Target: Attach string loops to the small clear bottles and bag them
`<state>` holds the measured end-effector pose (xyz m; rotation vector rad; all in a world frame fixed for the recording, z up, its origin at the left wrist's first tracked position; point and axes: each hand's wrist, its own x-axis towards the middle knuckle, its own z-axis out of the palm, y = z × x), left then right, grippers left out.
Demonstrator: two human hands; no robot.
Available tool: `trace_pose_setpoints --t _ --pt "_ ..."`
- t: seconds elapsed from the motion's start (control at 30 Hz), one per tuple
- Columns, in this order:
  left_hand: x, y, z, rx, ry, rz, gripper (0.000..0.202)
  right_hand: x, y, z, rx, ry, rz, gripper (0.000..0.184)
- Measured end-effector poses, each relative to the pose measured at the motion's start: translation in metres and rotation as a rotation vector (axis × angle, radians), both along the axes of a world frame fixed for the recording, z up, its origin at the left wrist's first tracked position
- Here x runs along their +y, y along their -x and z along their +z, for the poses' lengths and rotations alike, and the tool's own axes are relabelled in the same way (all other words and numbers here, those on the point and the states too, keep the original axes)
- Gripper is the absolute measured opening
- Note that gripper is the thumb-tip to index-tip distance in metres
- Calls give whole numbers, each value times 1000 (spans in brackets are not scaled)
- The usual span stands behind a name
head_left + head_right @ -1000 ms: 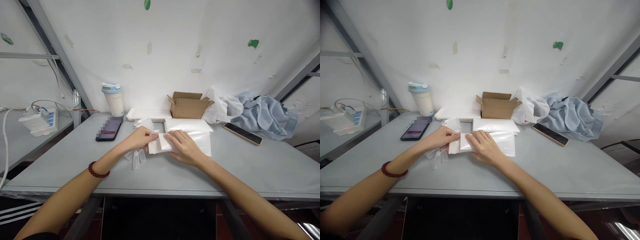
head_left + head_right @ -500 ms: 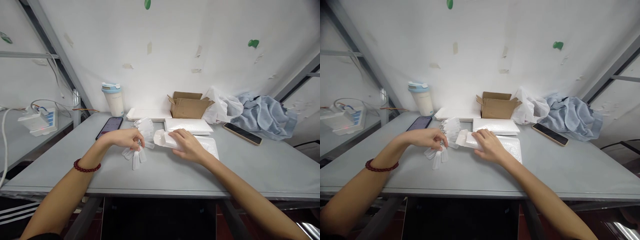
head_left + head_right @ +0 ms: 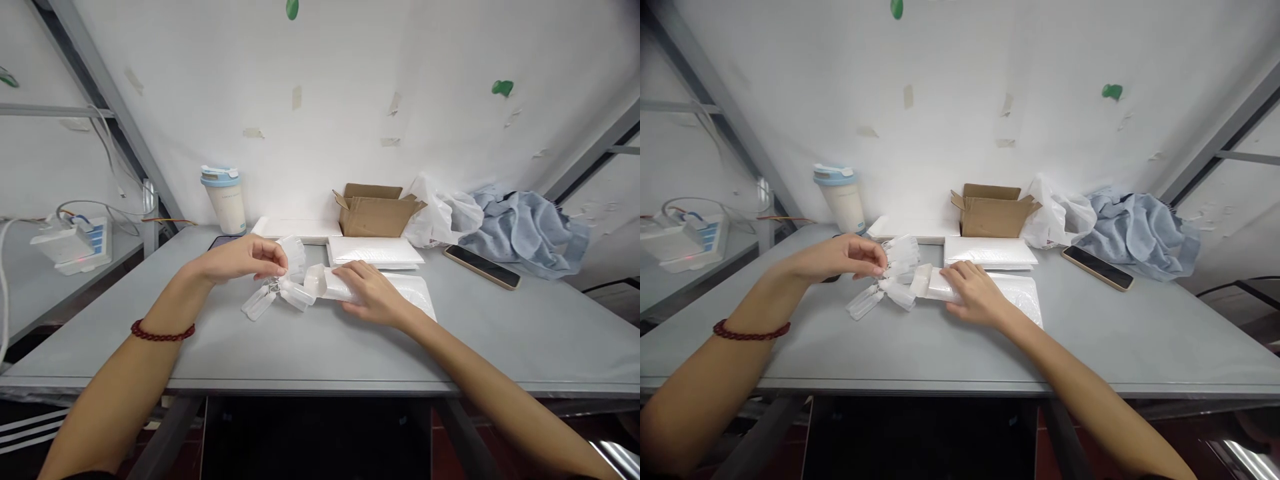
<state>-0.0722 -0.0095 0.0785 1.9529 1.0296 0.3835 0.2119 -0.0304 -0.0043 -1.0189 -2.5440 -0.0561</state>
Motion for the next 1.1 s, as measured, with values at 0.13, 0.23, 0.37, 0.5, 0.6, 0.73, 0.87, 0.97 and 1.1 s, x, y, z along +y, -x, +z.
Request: trace_pose_setpoints --t 0.13,0.23,0.37,0.5,0.6,0.73,0.87,0.97,1.1 --pt "-1 -6 -3 -55 -21 117 15 0 0 0 7 -1 2 50" --pt "1 -14 -9 -54 -11 186 14 0 0 0 14 -2 14 51" --pt "3 -25 -22 -48 -3 162 16 0 0 -1 13 -19 23 51" --pt "1 -39 -41 -76 -39 124 19 -1 0 -3 12 -25 26 52" --pt "-4 -48 -47 -80 -71 71 22 -1 0 -3 21 -25 35 53" --pt "-10 -47 -35 -53 -99 77 26 0 0 -2 27 -17 26 51" --pt "-3 -24 -17 51 -149 140 19 -1 1 -1 33 -10 3 49" --pt "6 -7 -15 274 -72 4 20 -1 0 0 31 -11 2 49" --pt "11 -5 -28 390 -101 -38 23 -1 0 -1 17 -7 0 49"
